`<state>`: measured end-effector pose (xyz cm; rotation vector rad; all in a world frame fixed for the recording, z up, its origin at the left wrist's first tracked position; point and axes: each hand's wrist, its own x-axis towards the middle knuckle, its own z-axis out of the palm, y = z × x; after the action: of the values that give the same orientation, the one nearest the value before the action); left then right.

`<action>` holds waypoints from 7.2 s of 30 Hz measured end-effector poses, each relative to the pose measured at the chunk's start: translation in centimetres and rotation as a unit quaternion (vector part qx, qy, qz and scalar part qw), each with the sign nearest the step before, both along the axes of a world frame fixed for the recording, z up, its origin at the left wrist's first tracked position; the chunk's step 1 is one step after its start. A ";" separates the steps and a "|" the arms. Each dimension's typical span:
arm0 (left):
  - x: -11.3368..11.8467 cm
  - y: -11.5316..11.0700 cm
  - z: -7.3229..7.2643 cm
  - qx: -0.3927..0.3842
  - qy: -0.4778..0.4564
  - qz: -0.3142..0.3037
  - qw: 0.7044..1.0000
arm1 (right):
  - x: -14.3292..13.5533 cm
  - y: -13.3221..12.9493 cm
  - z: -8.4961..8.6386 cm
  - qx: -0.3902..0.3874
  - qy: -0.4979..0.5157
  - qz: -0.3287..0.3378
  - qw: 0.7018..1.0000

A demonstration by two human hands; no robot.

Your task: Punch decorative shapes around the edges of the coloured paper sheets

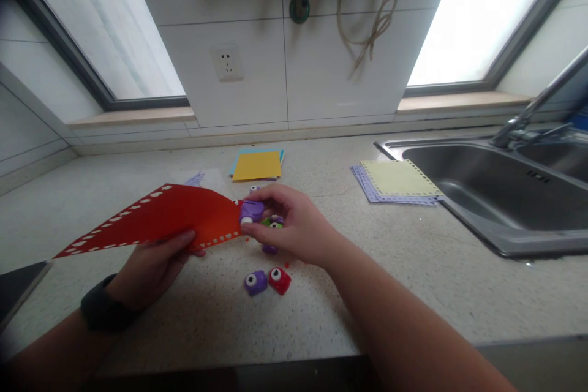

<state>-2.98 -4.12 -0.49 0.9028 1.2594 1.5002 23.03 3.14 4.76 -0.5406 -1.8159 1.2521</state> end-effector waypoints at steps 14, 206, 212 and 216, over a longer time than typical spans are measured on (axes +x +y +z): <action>0.6 0.3 0.6 0.016 -0.032 0.037 0.999 | -0.1 1.0 -1.0 -0.113 -0.088 -0.014 0.990; 1.0 -1.5 2.3 -0.123 0.077 -0.072 0.987 | -0.4 1.9 -2.0 -0.261 0.015 0.000 0.965; 0.8 -1.6 2.0 -0.119 0.080 -0.073 0.987 | -0.4 1.9 -1.8 -0.257 0.012 -0.002 0.966; 0.7 -1.6 1.9 -0.114 0.085 -0.071 0.987 | -0.3 1.9 -1.8 -0.240 0.007 -0.002 0.971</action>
<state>-2.25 -5.70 1.42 0.9611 1.4258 1.1601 22.69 5.05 2.95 -0.7945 -1.4924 1.6983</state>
